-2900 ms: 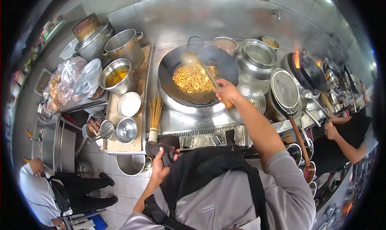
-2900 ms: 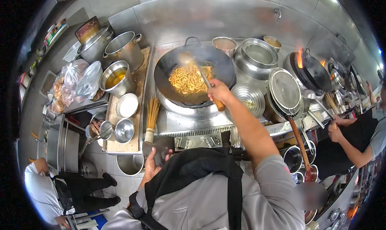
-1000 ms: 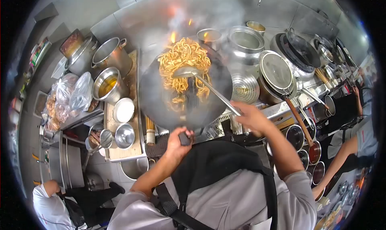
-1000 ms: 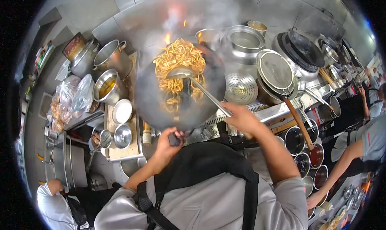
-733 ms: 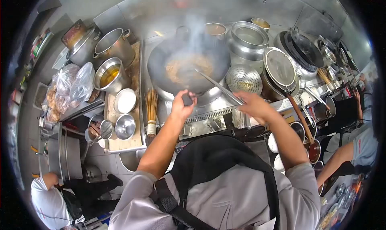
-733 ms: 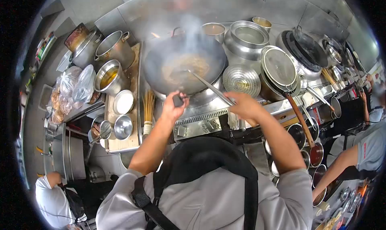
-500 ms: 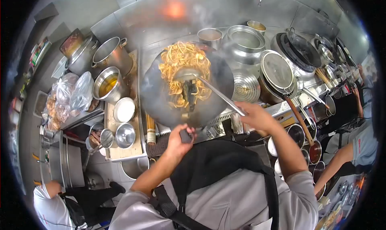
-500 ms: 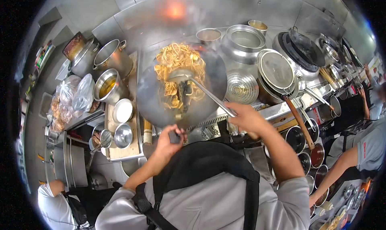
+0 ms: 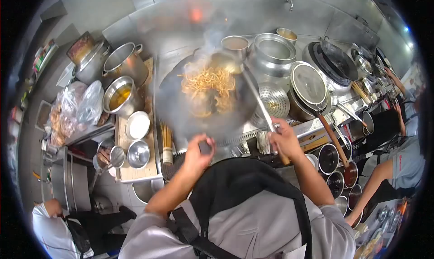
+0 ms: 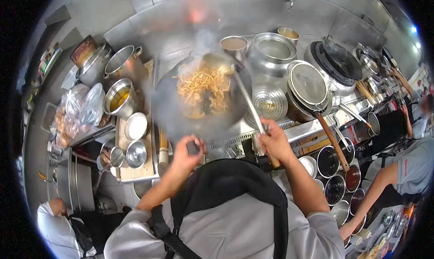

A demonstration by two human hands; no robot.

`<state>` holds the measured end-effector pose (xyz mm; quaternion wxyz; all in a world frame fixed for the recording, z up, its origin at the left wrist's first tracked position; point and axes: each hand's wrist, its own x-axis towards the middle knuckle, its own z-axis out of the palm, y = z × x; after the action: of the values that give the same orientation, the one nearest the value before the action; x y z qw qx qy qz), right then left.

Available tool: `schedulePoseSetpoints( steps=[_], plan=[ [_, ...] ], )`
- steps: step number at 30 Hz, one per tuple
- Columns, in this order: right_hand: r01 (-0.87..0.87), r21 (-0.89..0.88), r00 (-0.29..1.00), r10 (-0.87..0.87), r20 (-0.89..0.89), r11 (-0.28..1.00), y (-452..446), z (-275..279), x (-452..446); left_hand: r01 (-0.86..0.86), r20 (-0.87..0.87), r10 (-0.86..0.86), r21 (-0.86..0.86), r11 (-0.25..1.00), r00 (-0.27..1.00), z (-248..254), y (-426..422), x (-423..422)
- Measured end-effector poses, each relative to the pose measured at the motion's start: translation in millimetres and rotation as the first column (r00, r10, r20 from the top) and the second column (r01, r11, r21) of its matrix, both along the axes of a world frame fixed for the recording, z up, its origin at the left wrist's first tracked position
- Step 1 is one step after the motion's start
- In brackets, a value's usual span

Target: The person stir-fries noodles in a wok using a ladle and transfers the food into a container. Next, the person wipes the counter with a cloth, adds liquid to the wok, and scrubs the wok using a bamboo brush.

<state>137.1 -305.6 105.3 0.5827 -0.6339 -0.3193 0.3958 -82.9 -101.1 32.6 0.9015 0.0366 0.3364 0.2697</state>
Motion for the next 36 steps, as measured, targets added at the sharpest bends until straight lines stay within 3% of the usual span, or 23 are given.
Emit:
schedulePoseSetpoints(
  steps=[2,3,5,7,9,11,13,15,17,20,21,22,23,24,26,28,30,31,32,33,34,36],
  plan=[
    [0.17,0.022,0.985,-0.171,0.034,0.985,18.7,4.6,4.7,-0.044,0.077,0.042,0.017,0.999,0.996,18.4,37.0,30.2],
    [0.168,0.026,0.985,-0.169,0.036,0.985,33.6,-2.0,4.3,-0.028,0.121,0.022,0.051,0.998,0.992,21.1,52.2,43.2],
    [0.301,0.05,0.953,-0.302,0.001,0.952,75.7,-28.9,5.5,-0.008,0.119,0.005,0.027,1.0,0.993,-7.5,81.4,67.8],
    [0.207,-0.051,0.978,-0.204,0.053,0.977,105.9,-31.6,-2.0,0.005,0.114,-0.005,0.001,1.0,0.994,-19.8,89.4,77.2],
    [0.151,-0.119,0.988,-0.154,-0.017,0.981,102.8,-9.7,1.0,-0.023,0.106,0.015,0.07,0.997,0.994,-25.4,89.6,77.8],
    [0.092,-0.08,0.91,-0.117,-0.399,0.992,87.3,0.8,10.9,-0.031,0.078,0.029,0.027,0.999,0.997,-23.7,91.9,76.7],
    [0.118,-0.063,0.909,-0.134,-0.395,0.991,95.4,-12.8,23.6,-0.002,0.088,0.004,-0.02,1.0,0.996,-22.1,92.1,75.5],
    [0.168,-0.068,0.981,-0.174,-0.082,0.983,123.9,-31.7,45.4,0.007,0.095,-0.007,-0.006,1.0,0.995,-27.3,95.5,76.5],
    [0.15,-0.062,0.986,-0.154,-0.071,0.987,161.7,-39.0,54.0,0.021,0.1,-0.021,0.006,1.0,0.995,-30.5,97.8,75.4],
    [0.027,-0.157,0.998,-0.036,-0.052,0.987,195.2,-32.2,52.7,0.032,0.074,-0.03,-0.024,0.999,0.997,-28.5,98.9,75.8],
    [-0.104,-0.196,0.993,0.113,0.038,0.975,193.6,-31.9,53.0,0.004,0.067,-0.001,-0.035,0.999,0.998,-26.6,98.1,77.1],
    [-0.227,-0.246,0.958,0.261,0.117,0.943,190.3,-36.4,52.8,-0.022,0.056,0.025,-0.046,0.999,0.998,-26.1,97.9,77.4],
    [-0.293,-0.064,0.727,0.265,0.634,0.954,177.1,-48.4,65.9,-0.021,0.058,0.026,-0.09,0.996,0.998,-24.8,99.2,78.5],
    [-0.435,0.057,0.295,0.082,0.952,0.899,157.7,-62.4,83.8,0.068,0.089,-0.056,-0.126,0.99,0.994,-30.1,107.3,78.1],
    [-0.206,-0.401,0.225,0.442,0.868,0.893,103.6,-2.5,76.1,0.245,0.15,-0.216,-0.214,0.945,0.965,-31.4,122.9,72.6],
    [-0.011,-0.45,0.104,0.448,0.888,0.893,59.9,19.8,39.9,0.188,0.121,-0.171,-0.146,0.971,0.978,-34.2,112.8,66.9],
    [-0.234,-0.081,0.403,0.173,0.899,0.969,21.2,6.4,27.4,0.124,0.067,-0.121,-0.052,0.991,0.99,-15.1,91.8,63.4],
    [-0.226,-0.078,0.408,0.167,0.898,0.971,10.3,14.3,29.8,0.133,0.064,-0.129,-0.05,0.99,0.99,5.9,80.7,66.3],
    [-0.224,-0.217,0.794,0.307,0.525,0.95,-3.6,31.1,29.5,0.12,0.027,-0.119,-0.025,0.993,0.993,23.2,67.7,66.8],
    [-0.292,-0.33,0.953,0.303,-0.016,0.898,-15.5,44.1,25.5,0.107,-0.017,-0.108,-0.006,0.994,0.994,27.2,58.1,64.1],
    [-0.264,-0.428,0.959,0.283,-0.02,0.865,-13.7,52.0,23.5,0.135,0.046,-0.133,-0.041,0.99,0.99,18.2,64.5,67.7],
    [-0.229,-0.411,0.954,0.287,0.086,0.882,-1.8,37.9,22.3,0.057,0.027,-0.058,0.01,0.998,0.998,-5.8,71.2,75.2]
  ],
)
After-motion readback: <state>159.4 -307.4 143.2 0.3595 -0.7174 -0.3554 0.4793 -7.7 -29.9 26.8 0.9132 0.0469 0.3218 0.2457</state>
